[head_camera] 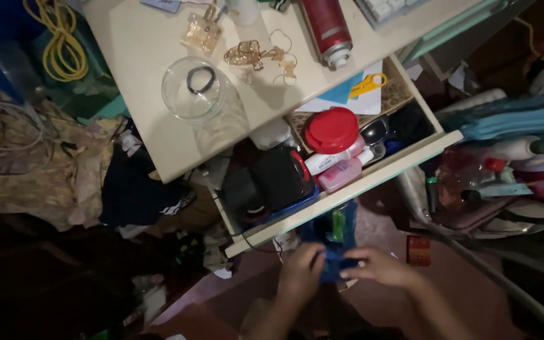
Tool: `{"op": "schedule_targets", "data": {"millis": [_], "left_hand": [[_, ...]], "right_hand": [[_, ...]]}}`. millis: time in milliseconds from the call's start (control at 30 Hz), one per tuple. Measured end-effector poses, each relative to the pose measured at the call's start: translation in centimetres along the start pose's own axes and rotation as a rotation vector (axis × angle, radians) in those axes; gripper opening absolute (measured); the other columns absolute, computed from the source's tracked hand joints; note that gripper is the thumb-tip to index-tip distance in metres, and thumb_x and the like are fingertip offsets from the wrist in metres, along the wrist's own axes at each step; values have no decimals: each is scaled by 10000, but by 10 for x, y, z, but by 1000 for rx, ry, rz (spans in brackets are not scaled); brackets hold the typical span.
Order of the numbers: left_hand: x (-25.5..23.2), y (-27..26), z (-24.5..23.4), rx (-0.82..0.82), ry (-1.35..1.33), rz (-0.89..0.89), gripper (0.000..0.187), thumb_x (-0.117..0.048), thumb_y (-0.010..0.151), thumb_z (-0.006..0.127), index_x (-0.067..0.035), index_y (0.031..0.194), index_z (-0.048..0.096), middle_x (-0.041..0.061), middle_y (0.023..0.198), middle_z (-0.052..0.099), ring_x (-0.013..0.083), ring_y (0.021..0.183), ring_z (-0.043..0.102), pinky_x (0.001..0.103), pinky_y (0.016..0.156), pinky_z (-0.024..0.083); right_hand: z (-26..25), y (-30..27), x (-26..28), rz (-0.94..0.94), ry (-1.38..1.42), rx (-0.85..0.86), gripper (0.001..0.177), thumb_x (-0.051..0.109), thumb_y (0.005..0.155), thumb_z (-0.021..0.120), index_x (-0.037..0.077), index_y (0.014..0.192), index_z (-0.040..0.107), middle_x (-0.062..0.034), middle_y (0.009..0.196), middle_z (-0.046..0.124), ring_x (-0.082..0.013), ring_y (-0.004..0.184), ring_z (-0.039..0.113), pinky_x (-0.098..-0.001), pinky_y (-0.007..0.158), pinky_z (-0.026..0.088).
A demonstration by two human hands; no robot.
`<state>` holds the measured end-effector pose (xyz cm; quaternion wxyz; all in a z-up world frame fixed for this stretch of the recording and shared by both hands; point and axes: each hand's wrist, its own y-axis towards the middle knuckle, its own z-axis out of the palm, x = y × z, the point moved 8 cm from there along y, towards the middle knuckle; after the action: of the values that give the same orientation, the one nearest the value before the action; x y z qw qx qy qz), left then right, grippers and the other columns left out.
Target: The person clears clutter from a desk by moving various items into a drawer and a blue bag. They handle a glass jar, a red spray can, a power strip, a hair straightener, and small bottles, placing them into storage.
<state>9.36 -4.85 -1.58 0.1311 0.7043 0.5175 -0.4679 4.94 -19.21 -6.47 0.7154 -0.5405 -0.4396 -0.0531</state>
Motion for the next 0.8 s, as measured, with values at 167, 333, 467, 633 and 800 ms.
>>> {"op": "schedule_targets", "data": {"millis": [167,333,467,633,800], "left_hand": [[-39,37,-12,-374,367,256,183,-253,905,569,-167,1019,684,13,902,721,216,707,678,376,612,507],[-28,57,1,-403,322,-20,177,-287,904,614,-162,876,737,63,705,719,225,687,716,348,601,565],[0,60,11,-466,218,-435,229,-345,866,606,-189,883,772,105,727,725,301,799,711,415,744,544],[-31,66,-12,-428,126,-393,190,-297,813,662,-150,885,758,112,792,724,319,855,692,429,771,541],[-11,42,3,36,149,-453,281,-411,873,556,-202,1022,668,76,1051,685,330,993,633,458,830,473]], "right_hand": [[-80,-16,-8,-278,233,-830,144,142,790,712,99,922,754,-7,905,739,-108,855,645,-249,846,482],[-107,29,-35,-117,225,-1044,175,240,795,783,215,967,768,-16,948,730,-175,972,664,-330,872,505],[-110,73,-76,102,125,-1009,169,399,814,747,288,939,769,25,998,726,-227,1023,654,-353,864,521],[-90,31,-29,40,-122,-1005,233,250,825,696,190,1047,736,-72,1056,695,-279,1008,672,-412,895,527],[-74,-19,4,-338,-141,-1102,257,161,755,668,178,1009,706,-25,988,664,-181,938,643,-287,858,476]]}}
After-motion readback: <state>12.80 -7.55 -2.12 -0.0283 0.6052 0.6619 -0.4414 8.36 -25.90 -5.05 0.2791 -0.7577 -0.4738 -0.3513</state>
